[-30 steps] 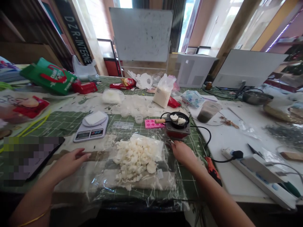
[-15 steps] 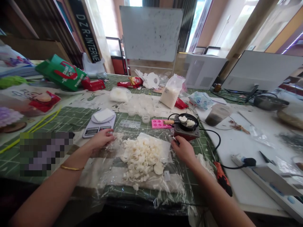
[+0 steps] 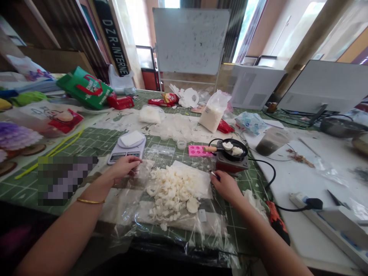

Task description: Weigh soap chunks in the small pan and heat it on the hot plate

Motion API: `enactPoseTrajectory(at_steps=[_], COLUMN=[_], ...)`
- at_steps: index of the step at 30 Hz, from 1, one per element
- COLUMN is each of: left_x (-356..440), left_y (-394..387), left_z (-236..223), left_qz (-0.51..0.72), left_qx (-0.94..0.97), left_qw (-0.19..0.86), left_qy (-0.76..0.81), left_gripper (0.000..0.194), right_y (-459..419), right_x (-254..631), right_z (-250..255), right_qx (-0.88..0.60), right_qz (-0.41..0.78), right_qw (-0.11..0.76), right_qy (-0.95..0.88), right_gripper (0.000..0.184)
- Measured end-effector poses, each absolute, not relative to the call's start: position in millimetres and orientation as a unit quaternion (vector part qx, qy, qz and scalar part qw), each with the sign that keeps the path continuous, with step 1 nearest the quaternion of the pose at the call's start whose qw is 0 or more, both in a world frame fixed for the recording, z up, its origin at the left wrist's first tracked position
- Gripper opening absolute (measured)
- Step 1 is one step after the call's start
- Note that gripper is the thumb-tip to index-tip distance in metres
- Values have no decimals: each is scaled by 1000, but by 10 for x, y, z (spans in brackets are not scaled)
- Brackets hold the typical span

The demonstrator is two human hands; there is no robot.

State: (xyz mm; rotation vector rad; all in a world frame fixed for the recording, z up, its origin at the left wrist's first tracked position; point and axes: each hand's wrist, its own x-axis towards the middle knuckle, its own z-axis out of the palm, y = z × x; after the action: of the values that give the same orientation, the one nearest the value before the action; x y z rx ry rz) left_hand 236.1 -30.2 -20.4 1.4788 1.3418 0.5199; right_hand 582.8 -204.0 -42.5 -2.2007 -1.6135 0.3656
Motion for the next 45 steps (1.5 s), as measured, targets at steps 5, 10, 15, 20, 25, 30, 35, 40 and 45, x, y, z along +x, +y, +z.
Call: enactPoseTrajectory(at_steps=[5, 10, 15, 20, 25, 30, 35, 40, 45], left_x=[2305, 2166, 1930, 1644, 1414, 1250, 1071, 609, 160], left_y=[-578, -592, -449, -328, -157, 38, 154, 137, -40], left_z=[-233, -275, -260, -279, -256, -163, -72, 33, 51], left_qz=[166, 177, 194, 187, 165, 130, 100, 89, 43], left_qx=[630, 655, 642, 649, 663, 691, 699, 668, 648], left_qw=[519, 489, 479, 386, 298, 182, 118, 63, 61], left_qy=[554, 548, 567, 628, 666, 687, 698, 736, 758], left_gripper=[41, 25, 11, 9, 6, 9, 19, 43, 56], right_y=[-2039, -1988, -1867, -1688, -1401, -1131, -1037, -1124, -1264], right_x=[5796, 5700, 5474, 5149, 4872, 4629, 4468, 4573, 4695], right_z=[-470, -466, -409, -324, -305, -310, -271, -233, -229], right_qx=[-793, -783, -768, -748, -735, -728, -718, -714, -702], right_qz=[133, 131, 168, 177, 148, 142, 158, 205, 314], right_qw=[134, 159, 174, 155, 127, 125, 120, 132, 140], right_qy=[-579, -588, -593, -621, -650, -659, -667, -656, -624], right_gripper=[27, 23, 23, 21, 22, 25, 26, 32, 30])
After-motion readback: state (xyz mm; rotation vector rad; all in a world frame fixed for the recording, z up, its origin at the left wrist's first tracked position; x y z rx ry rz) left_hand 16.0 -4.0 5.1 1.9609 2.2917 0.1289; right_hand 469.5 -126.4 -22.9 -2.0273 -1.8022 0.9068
